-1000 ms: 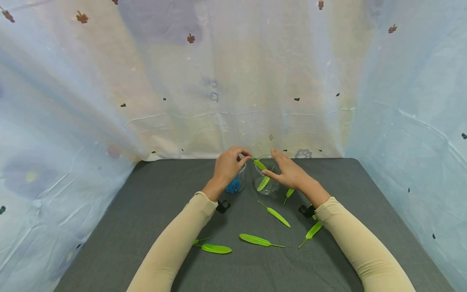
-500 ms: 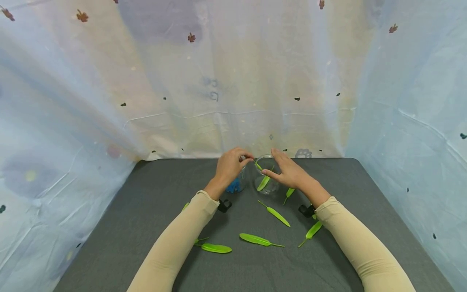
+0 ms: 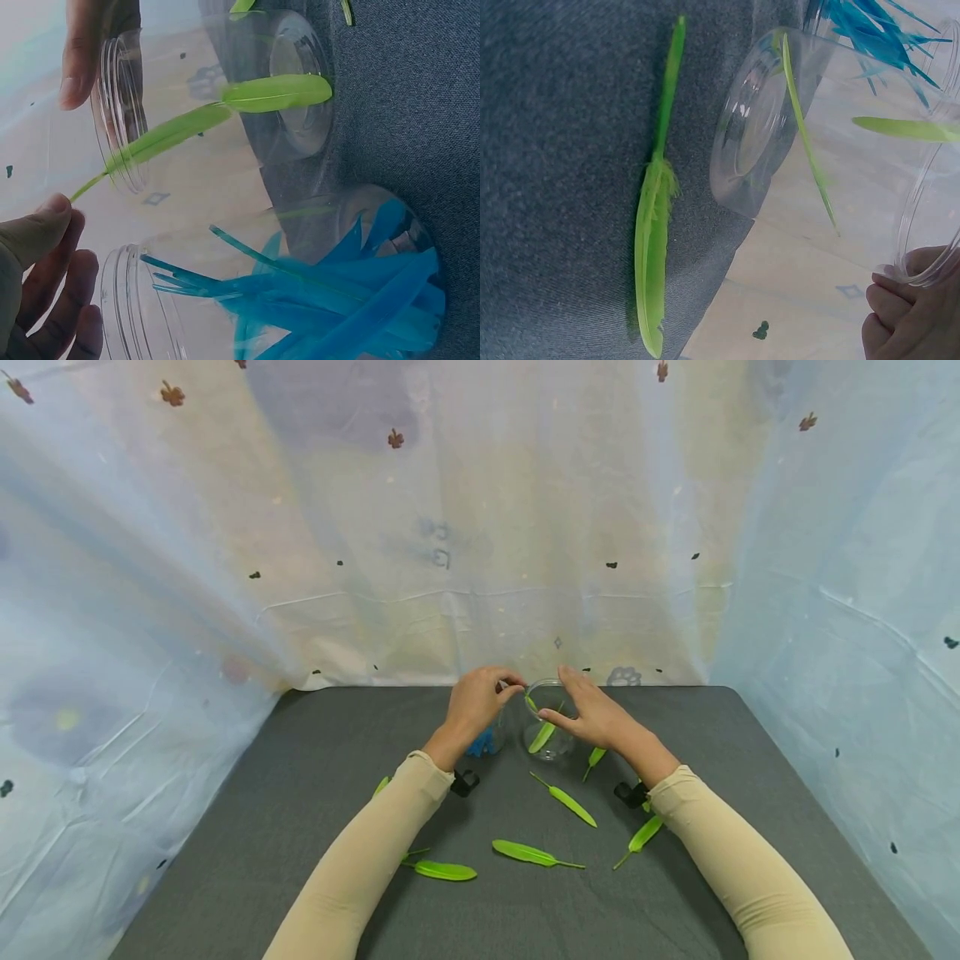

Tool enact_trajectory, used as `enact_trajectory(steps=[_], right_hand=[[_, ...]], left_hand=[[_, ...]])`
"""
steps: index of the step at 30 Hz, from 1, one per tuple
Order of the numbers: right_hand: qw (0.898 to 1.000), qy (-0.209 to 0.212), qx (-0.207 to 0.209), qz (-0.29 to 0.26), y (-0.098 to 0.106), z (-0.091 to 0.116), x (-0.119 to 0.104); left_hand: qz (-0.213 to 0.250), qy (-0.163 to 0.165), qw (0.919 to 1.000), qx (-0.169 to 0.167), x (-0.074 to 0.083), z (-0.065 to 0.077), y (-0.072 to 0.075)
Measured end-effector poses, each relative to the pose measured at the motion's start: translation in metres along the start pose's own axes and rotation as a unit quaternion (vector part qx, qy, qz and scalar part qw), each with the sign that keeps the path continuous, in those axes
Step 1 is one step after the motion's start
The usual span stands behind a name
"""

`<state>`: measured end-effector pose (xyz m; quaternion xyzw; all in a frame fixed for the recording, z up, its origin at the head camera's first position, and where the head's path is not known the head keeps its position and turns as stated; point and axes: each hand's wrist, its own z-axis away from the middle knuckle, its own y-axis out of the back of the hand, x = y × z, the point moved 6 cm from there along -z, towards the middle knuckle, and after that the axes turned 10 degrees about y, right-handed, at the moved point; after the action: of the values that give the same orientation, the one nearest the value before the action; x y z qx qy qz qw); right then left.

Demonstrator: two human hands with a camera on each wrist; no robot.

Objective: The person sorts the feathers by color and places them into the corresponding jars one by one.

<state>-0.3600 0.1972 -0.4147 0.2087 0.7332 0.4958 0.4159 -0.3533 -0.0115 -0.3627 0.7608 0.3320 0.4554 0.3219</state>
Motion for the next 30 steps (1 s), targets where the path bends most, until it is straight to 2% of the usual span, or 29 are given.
enact_trajectory(steps=[9,18,30], right_hand=[[1.0,0.002,0.004,-0.002,0.001,0.001,0.0],[1.0,0.003,-0.002,-0.003,0.0,0.0,0.0],[1.0,0.007,0.003,-0.004,0.0,0.0,0.0]], left_hand=[[0.017,0.003,0.9999,-0.002,-0.001,0.001,0.002],[0.004,0.003,1.0,-0.003,-0.002,0.003,0.001],[0.003,0.005,1.0,0.003,-0.018,0.022,0.017]])
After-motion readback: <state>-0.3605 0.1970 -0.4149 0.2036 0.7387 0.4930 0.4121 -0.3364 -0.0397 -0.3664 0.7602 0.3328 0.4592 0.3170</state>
